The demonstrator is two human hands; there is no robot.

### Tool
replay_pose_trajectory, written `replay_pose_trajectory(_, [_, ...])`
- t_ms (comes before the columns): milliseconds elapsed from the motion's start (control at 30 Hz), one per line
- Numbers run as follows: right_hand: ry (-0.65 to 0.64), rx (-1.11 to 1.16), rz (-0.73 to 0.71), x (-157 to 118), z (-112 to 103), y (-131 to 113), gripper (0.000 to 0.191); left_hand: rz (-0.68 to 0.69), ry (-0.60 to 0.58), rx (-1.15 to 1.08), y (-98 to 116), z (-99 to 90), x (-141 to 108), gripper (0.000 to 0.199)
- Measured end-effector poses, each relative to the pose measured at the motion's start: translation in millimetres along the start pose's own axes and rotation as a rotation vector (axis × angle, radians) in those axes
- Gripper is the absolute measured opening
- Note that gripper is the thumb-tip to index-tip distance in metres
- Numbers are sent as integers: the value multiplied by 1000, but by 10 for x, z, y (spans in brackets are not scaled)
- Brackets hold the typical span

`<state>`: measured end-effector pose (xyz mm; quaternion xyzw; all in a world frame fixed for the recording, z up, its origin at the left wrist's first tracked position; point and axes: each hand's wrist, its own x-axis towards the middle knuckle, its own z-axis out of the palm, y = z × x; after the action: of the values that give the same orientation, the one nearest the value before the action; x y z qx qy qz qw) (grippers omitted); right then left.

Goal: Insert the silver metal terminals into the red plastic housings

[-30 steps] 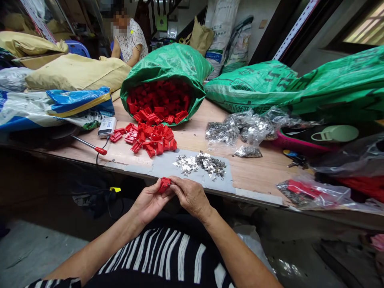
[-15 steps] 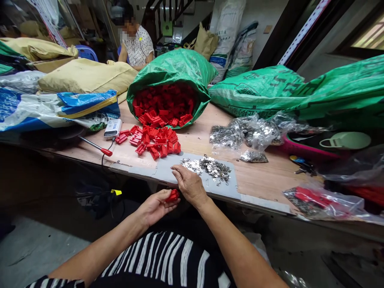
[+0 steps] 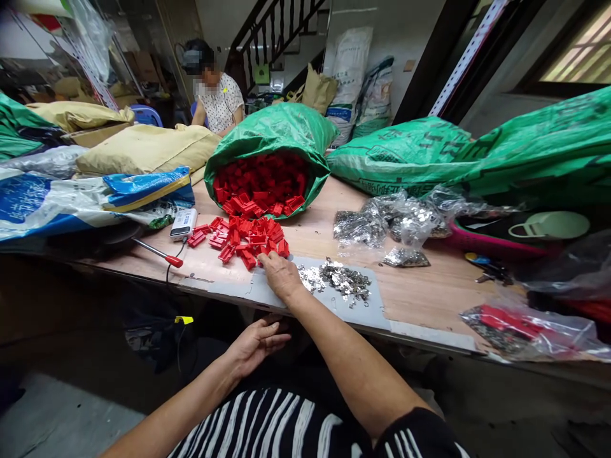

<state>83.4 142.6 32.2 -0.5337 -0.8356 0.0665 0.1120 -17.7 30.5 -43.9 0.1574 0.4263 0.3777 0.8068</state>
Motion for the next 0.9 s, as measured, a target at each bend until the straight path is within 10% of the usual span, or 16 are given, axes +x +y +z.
replay_pose_trajectory(200, [65, 107, 0, -181, -120, 89, 16, 146, -92, 246, 131, 137, -199, 30])
replay_pose_trajectory(500, [92, 629, 48, -1022, -255, -88, 19, 862, 181, 496, 232, 175, -283, 47])
replay_pose_trajectory(667, [45, 759, 83, -1250, -229, -17, 23, 868, 64, 699, 241, 212, -321, 27])
replay_pose_trajectory(900, [331, 326, 394, -1499, -269, 849, 17, 614, 33, 400, 252, 231, -311, 35])
